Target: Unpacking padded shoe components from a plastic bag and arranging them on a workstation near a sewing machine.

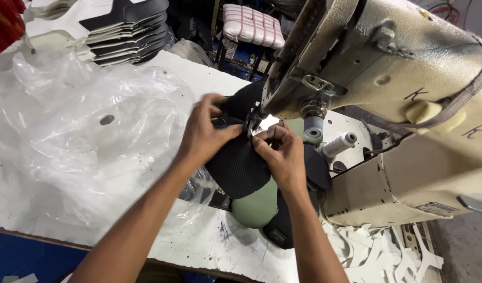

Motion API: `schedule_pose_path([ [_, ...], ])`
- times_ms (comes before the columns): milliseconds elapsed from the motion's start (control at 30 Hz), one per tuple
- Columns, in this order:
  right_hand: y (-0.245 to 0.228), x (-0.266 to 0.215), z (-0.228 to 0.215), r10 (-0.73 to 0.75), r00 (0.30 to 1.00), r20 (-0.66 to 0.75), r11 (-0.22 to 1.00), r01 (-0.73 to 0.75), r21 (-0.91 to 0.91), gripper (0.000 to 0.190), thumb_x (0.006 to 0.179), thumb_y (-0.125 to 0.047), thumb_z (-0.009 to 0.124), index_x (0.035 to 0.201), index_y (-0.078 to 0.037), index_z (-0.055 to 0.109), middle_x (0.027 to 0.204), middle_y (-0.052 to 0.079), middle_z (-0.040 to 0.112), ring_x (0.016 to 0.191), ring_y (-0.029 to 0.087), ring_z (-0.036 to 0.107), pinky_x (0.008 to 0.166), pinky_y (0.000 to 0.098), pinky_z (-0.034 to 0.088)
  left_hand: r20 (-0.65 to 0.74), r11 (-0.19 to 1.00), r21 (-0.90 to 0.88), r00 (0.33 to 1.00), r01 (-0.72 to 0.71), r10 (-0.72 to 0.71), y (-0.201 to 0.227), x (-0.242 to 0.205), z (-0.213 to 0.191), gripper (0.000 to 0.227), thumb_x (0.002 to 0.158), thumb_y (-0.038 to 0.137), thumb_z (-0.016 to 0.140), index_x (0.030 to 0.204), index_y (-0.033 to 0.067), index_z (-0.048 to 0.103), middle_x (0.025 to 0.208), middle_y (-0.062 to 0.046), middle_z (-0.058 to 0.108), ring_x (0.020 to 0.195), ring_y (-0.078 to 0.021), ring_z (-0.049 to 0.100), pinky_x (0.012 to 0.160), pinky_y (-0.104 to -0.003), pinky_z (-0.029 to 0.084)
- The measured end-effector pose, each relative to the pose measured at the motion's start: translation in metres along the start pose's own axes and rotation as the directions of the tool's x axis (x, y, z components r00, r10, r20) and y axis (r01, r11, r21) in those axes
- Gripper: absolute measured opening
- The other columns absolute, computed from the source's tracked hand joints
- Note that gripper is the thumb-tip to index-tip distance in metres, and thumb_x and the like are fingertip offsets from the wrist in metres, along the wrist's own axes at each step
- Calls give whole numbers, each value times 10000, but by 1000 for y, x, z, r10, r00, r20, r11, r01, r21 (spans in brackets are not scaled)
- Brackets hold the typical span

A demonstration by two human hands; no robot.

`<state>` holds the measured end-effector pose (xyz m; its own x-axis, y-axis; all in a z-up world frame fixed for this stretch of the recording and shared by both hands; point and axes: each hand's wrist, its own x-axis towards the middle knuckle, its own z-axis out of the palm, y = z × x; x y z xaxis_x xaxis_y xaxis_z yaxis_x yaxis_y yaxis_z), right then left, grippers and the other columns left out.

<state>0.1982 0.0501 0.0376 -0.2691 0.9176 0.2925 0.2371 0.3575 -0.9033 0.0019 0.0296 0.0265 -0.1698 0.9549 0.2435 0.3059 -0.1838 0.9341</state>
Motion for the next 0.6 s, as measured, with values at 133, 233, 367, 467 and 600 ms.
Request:
schedule_pose_path([
  [133,1,-4,8,-57,994,-96,993,47,-110,138,829,-100,770,804,17,702,887,19,598,747,85,586,677,248,488,-374,997,52,925,-51,67,9,-64,15,963,751,342,914,1549,63,453,1208,-189,538,1068,-248,583,777,-375,550],
  [233,2,-9,14,-167,974,-156,969,132,-208,144,839,-90,763,821,37,699,886,37,583,749,95,595,674,254,503,-198,981,-63,966,-183,167,22,-77,13,412,867,291,799,1216,81,736,1255,-120,756,1186,-207,690,1021,-386,532],
  [367,-16,-28,-2,-199,971,-132,970,176,-170,144,893,-105,762,872,32,728,926,48,557,776,120,595,663,268,516,10,993,-91,997,75,-75,7,-59,0,344,766,213,875,1065,59,802,1032,-97,825,931,-190,780,886,-353,609],
  [467,2,-57,-58,-406,890,-206,883,325,-338,87,926,-68,785,992,-26,746,1003,44,629,881,155,637,703,293,566,174,879,-413,968,238,-180,-10,-50,-3,343,754,68,854,1081,13,768,998,-121,802,868,-204,767,795,-354,650],
  [600,40,-107,-186,-834,508,-214,304,101,-947,273,1135,32,649,1375,52,521,1266,247,585,1197,378,591,1040,477,496,263,759,-549,934,350,-241,-17,-41,-8,341,758,-26,824,1086,-3,732,973,-131,774,832,-186,762,765,-336,671],
])
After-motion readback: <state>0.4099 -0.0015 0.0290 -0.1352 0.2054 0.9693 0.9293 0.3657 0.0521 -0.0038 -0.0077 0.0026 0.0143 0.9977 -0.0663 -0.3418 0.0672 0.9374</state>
